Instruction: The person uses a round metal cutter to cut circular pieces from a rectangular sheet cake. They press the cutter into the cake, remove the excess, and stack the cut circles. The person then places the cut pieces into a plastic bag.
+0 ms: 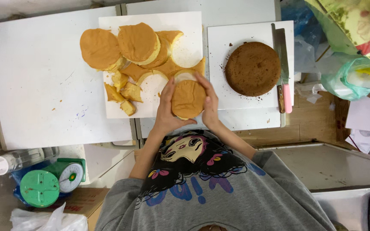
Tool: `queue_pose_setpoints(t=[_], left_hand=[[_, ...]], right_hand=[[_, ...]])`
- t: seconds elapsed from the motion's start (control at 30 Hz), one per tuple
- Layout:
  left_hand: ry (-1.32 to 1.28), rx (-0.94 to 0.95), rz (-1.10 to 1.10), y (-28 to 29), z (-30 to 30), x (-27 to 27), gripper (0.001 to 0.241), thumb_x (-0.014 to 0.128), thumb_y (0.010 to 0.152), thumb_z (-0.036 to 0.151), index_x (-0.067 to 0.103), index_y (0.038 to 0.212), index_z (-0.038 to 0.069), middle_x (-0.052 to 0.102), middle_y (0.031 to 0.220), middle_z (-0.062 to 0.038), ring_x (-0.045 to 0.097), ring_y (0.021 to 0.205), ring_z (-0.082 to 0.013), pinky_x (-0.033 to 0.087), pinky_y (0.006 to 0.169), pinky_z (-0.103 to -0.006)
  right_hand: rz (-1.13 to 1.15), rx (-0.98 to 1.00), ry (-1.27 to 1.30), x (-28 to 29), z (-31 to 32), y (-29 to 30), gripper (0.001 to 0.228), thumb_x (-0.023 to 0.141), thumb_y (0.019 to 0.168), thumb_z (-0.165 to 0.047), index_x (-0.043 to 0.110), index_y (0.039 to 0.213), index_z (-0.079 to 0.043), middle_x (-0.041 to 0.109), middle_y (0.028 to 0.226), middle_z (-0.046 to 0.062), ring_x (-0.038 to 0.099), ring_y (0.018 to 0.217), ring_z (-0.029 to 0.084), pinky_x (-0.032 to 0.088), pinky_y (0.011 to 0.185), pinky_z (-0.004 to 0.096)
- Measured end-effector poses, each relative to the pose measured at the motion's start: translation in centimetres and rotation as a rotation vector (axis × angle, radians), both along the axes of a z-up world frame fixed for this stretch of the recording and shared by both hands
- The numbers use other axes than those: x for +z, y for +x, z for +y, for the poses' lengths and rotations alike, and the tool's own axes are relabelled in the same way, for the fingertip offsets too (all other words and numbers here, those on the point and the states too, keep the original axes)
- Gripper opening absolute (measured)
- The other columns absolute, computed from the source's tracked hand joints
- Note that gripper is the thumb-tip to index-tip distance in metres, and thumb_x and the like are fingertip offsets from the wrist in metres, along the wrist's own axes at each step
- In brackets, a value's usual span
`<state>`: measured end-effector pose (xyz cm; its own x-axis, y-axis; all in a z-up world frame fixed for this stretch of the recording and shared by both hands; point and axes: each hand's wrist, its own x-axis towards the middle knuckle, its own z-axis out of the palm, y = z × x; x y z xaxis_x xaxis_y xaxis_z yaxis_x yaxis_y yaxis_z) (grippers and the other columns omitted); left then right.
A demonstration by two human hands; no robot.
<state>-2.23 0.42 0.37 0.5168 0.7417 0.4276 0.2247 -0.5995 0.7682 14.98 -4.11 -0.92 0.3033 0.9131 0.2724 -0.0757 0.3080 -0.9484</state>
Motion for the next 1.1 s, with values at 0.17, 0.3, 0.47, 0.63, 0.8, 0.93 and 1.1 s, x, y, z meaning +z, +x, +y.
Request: queue_pose_setpoints(t=[0.17,0.3,0.47,0.63,0.8,0.93,1.1], left_hand=[[0.03,0.221,-0.025,-4.0,-1.9,2.0,0.099,0.081,0.086,0.051,0.031,0.161,0.009,0.031,0.17,-0.021,0.033,0.16,-0.0396,0.026,0.135,-0.0511],[0.067,0.59,0.007,-7.9,-2.5,3.3,0.082,0.062,0.095,0.052,0.041,0.154,-0.001,0.042,0.164,-0.017,0.033,0.16,-0.0362,0.024,0.13,-0.0485],[0.049,0.837,-0.013,-11.7,-2.1,4.0,0.055,0.06,0.108,0.026,0.043,0.152,-0.001,0.043,0.163,-0.018,0.031,0.16,-0.0367,0.024,0.133,-0.05],[-0.074,0.909,-0.063,-14.4,-0.9,1.6,0.046,0.066,0.103,0.014,0.051,0.145,0.001,0.045,0.161,-0.017,0.038,0.155,-0.0328,0.028,0.131,-0.0494],[-0.431,0.778,-0.071,-16.4,0.1,-1.5,0.055,0.07,0.095,0.018,0.051,0.145,0.005,0.051,0.153,-0.019,0.048,0.142,-0.0327,0.037,0.12,-0.0473],[-0.439,0.621,-0.161,-17.9,0.6,-2.6,0.052,0.069,0.101,0.016,0.05,0.148,0.006,0.059,0.147,-0.018,0.058,0.136,-0.0348,0.043,0.117,-0.0488],[-0.698,0.456,-0.104,-21.4,2.0,-2.5,0.051,0.068,0.096,0.021,0.053,0.143,0.011,0.069,0.134,-0.012,0.071,0.113,-0.0232,0.057,0.101,-0.0373]], right_hand=[[-0.156,-0.22,0.021,-1.4,-0.4,3.2,0.066,0.029,0.112,-0.055,0.051,0.147,-0.002,0.045,0.16,0.018,0.043,0.151,0.031,0.038,0.127,0.045],[-0.176,-0.265,-0.1,-2.3,-1.0,6.3,0.047,0.043,0.113,-0.035,0.052,0.144,-0.001,0.048,0.158,0.018,0.047,0.148,0.031,0.04,0.126,0.044],[-0.124,-0.27,-0.117,-2.7,-0.3,7.7,0.033,0.055,0.11,-0.011,0.054,0.141,0.0,0.047,0.158,0.018,0.047,0.147,0.03,0.039,0.124,0.042],[-0.223,-0.303,-0.052,-1.8,1.7,8.0,0.032,0.056,0.109,-0.008,0.057,0.14,0.0,0.052,0.156,0.017,0.05,0.147,0.029,0.04,0.127,0.042],[-0.311,-0.384,-0.049,0.2,2.1,7.1,0.033,0.058,0.11,-0.007,0.057,0.141,0.001,0.057,0.152,0.017,0.053,0.144,0.029,0.04,0.126,0.041],[-0.357,-0.459,-0.024,1.9,1.0,5.1,0.032,0.057,0.115,-0.011,0.057,0.144,0.001,0.059,0.148,0.016,0.054,0.142,0.028,0.043,0.125,0.041],[-0.299,-0.5,0.043,3.0,0.7,1.9,0.031,0.06,0.115,-0.017,0.057,0.14,0.001,0.062,0.142,0.016,0.06,0.136,0.027,0.05,0.116,0.039]])
